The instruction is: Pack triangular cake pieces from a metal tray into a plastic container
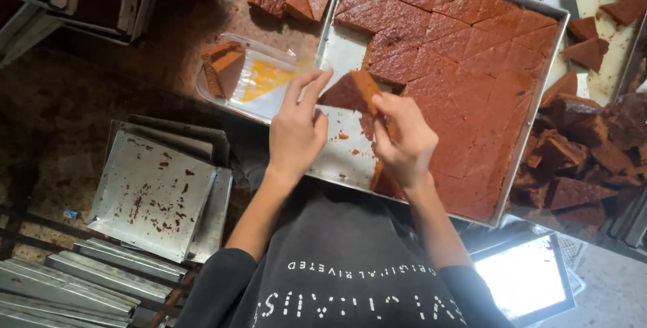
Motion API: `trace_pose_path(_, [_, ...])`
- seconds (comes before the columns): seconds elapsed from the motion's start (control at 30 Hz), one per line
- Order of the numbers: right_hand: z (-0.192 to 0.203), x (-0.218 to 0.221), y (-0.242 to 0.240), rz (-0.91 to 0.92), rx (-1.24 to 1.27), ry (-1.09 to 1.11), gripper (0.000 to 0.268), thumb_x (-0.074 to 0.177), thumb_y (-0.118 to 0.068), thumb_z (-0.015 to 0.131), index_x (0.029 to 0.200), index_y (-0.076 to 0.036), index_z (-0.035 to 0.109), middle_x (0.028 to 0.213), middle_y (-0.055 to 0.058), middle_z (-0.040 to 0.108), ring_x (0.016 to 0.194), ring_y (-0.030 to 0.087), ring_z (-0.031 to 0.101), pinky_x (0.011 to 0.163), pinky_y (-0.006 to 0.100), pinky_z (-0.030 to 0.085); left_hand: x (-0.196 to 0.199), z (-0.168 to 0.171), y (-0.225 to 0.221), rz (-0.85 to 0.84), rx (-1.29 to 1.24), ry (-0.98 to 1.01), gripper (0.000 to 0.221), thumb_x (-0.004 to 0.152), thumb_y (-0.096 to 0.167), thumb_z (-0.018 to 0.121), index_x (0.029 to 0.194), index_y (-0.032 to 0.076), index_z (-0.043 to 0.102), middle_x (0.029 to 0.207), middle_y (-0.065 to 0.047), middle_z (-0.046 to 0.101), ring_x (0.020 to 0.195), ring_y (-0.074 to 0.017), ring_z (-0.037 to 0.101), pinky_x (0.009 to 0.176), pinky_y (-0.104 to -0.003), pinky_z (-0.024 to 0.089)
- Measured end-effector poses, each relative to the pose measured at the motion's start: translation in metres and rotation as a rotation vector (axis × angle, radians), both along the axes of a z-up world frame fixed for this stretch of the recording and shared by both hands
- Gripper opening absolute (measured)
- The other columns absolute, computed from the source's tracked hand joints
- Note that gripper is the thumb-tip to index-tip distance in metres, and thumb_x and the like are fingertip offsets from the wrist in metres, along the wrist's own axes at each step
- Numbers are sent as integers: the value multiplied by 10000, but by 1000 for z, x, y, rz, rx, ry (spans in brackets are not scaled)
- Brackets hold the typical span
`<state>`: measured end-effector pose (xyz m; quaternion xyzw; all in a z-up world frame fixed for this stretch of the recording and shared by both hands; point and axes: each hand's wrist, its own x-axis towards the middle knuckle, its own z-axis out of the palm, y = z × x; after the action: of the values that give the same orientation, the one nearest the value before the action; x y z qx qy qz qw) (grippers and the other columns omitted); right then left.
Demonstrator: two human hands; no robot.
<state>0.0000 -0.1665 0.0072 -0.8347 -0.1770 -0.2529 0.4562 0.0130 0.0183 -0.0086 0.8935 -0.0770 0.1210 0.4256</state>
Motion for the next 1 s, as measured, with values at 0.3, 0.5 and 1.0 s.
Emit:
trace_pose_path(0.3, [-2,-6,6,-52,-67,214,266,872,8,760,1127,-21,695,901,171,722,788,346,740,707,439,598,-18,7,-32,-91,84,-233,711,760,-116,596,1409,174,608,1326,-24,641,1202,-267,687,964,-399,588])
trace_pose_path(0.5, [5,-9,-8,59,218,584,532,885,-47,661,1395,-191,618,1131,101,736,894,183,680,866,391,580,-64,24,-53,-300,-238,-178,484,840,-5,627,1255,224,727,1201,41,728,1093,-198,744,935,-321,608])
trace_pose_path(1.0, [31,29,-63,-100,-310,450,242,961,-121,688,1152,17,744,921,304,718,825,552,667,727,611,535,-10,1,2,-191,-451,41,233,820,75,715,1003,198,789,905,52,781,735,-134,728,674,-254,582])
